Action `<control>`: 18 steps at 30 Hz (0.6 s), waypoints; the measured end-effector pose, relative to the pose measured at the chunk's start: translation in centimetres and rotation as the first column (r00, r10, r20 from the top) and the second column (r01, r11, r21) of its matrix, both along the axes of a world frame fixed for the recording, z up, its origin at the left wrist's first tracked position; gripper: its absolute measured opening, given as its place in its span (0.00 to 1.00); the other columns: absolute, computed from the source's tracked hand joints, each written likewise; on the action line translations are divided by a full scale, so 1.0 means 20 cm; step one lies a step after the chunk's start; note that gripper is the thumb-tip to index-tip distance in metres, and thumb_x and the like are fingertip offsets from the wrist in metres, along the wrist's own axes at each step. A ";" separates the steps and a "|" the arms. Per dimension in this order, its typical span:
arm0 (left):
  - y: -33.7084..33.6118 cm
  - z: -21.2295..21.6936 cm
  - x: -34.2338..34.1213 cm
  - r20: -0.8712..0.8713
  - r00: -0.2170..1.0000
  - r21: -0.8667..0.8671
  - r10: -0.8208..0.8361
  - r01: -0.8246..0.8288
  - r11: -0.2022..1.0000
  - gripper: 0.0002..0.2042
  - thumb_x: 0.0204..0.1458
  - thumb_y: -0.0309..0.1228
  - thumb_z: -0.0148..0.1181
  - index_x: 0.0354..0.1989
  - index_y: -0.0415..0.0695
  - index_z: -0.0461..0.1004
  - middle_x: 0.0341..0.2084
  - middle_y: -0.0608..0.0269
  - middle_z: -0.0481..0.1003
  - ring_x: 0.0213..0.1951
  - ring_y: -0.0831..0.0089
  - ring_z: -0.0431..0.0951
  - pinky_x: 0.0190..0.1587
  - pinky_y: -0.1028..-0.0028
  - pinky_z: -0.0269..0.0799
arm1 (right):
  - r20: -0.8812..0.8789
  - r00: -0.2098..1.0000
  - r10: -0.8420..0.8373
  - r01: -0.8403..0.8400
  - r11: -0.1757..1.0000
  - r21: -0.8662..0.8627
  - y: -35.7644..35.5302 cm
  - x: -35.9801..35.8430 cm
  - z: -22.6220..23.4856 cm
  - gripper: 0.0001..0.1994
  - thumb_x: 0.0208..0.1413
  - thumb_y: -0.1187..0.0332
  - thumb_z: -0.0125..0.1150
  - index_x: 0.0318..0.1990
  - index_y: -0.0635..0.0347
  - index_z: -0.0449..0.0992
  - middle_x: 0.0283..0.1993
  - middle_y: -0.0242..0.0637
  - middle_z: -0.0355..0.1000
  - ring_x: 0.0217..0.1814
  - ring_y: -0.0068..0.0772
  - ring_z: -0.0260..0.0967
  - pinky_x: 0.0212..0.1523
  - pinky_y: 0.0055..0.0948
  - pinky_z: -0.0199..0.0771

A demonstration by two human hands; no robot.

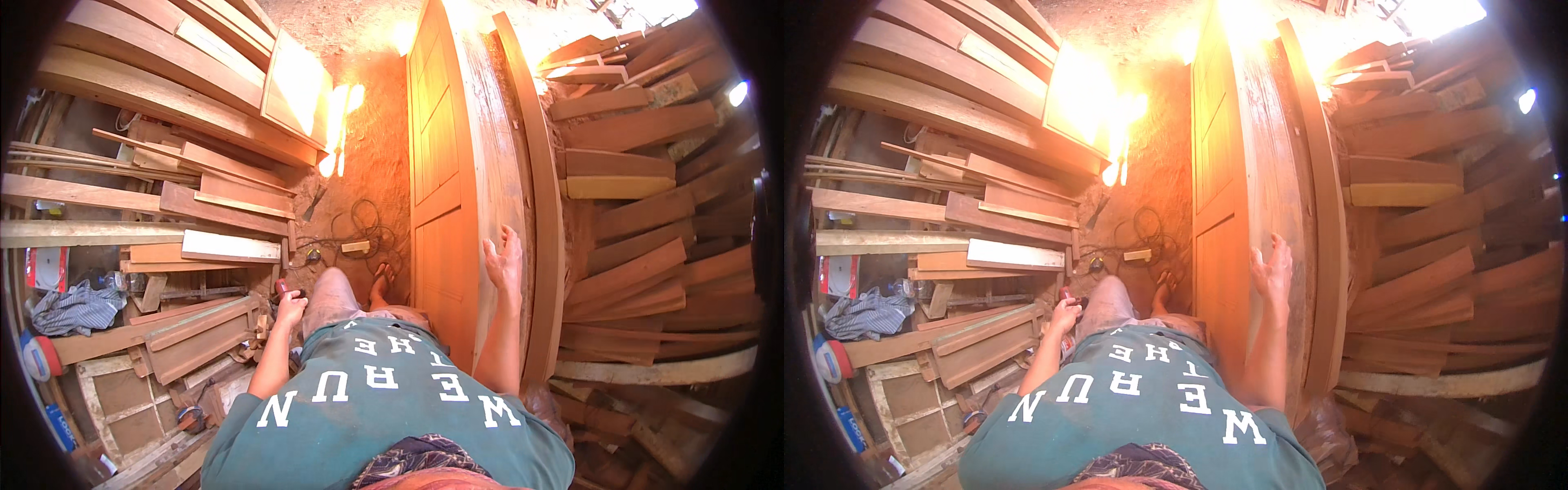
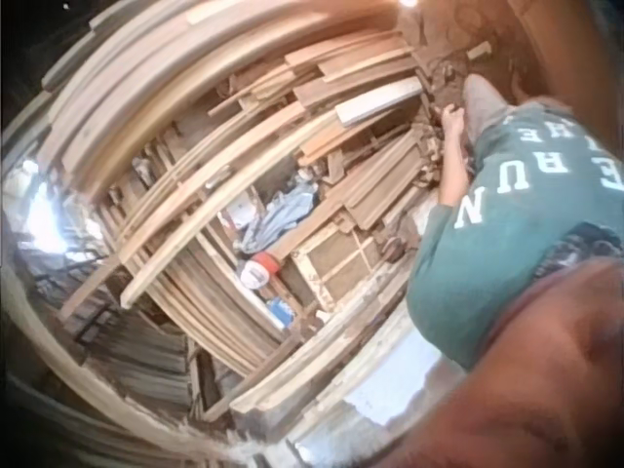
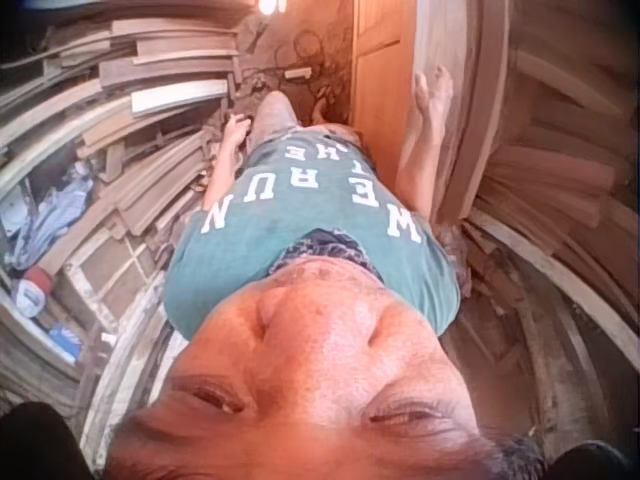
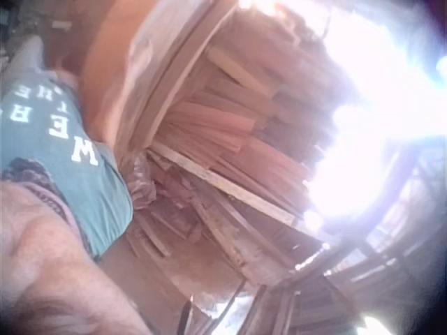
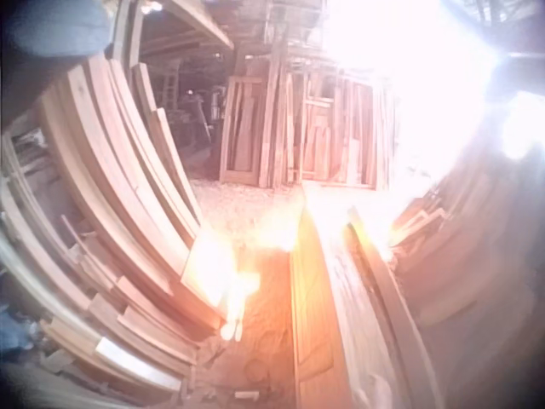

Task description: The person assembles a wooden door by fitting and securing wooden planks into a frame. They use a hammer to tap pieces into place, a tape measure to check dimensions, and a nail gun to fasten the components. The person also uses a hand saw to trim a plank to the correct length.

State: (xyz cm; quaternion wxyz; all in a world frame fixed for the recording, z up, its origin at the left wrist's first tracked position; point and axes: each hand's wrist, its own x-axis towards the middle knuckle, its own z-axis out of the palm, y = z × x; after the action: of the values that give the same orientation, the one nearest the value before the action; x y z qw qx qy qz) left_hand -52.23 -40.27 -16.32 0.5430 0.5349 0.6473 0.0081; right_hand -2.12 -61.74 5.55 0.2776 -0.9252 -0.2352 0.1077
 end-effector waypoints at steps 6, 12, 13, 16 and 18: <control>0.08 -0.29 -0.06 0.214 0.947 -0.219 0.238 -0.191 0.957 0.18 0.58 0.40 0.62 0.45 0.35 0.80 0.40 0.53 0.83 0.44 0.65 0.81 0.49 0.71 0.74 | -0.036 0.999 -0.003 0.005 1.000 0.030 0.30 0.20 -0.05 0.26 0.61 0.62 0.63 0.64 0.63 0.66 0.60 0.50 0.70 0.64 0.47 0.68 0.63 0.43 0.68; 0.30 -0.38 0.00 -0.161 0.979 -0.112 -0.128 0.111 0.988 0.19 0.55 0.39 0.65 0.48 0.36 0.79 0.42 0.50 0.82 0.43 0.63 0.82 0.49 0.70 0.74 | -0.155 0.984 -0.092 0.119 0.977 0.175 0.60 0.50 -0.11 0.21 0.61 0.64 0.62 0.57 0.68 0.73 0.54 0.47 0.75 0.56 0.39 0.73 0.58 0.36 0.71; 0.38 -0.41 0.06 -0.203 0.975 -0.139 -0.092 0.064 0.988 0.19 0.55 0.38 0.65 0.49 0.36 0.79 0.43 0.49 0.82 0.43 0.63 0.82 0.49 0.70 0.74 | -0.171 0.980 -0.100 0.136 0.967 0.215 0.66 0.59 -0.15 0.20 0.61 0.64 0.62 0.56 0.69 0.74 0.52 0.46 0.76 0.55 0.37 0.73 0.57 0.35 0.72; 0.65 -0.39 0.27 -0.275 0.948 -0.150 -0.158 0.120 0.981 0.21 0.54 0.37 0.66 0.53 0.38 0.77 0.43 0.51 0.82 0.43 0.62 0.81 0.49 0.67 0.76 | -0.260 0.953 -0.157 0.242 0.911 0.335 0.96 0.86 -0.19 0.18 0.61 0.64 0.63 0.52 0.70 0.77 0.45 0.42 0.78 0.48 0.31 0.74 0.52 0.31 0.72; 0.89 -0.38 0.48 -0.197 0.980 -0.259 -0.032 -0.021 0.966 0.21 0.55 0.37 0.65 0.54 0.39 0.76 0.43 0.53 0.81 0.43 0.61 0.81 0.48 0.65 0.76 | -0.309 0.935 -0.173 0.292 0.870 0.396 1.18 1.05 -0.23 0.17 0.61 0.65 0.63 0.51 0.70 0.78 0.44 0.41 0.79 0.47 0.30 0.74 0.51 0.30 0.72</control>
State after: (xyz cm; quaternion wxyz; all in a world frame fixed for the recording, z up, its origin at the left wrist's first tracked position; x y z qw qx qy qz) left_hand -42.66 -22.52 -23.93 0.5406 0.4590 0.6926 -0.1319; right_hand 18.98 -38.17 0.89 0.5173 -0.8384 -0.1001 0.1397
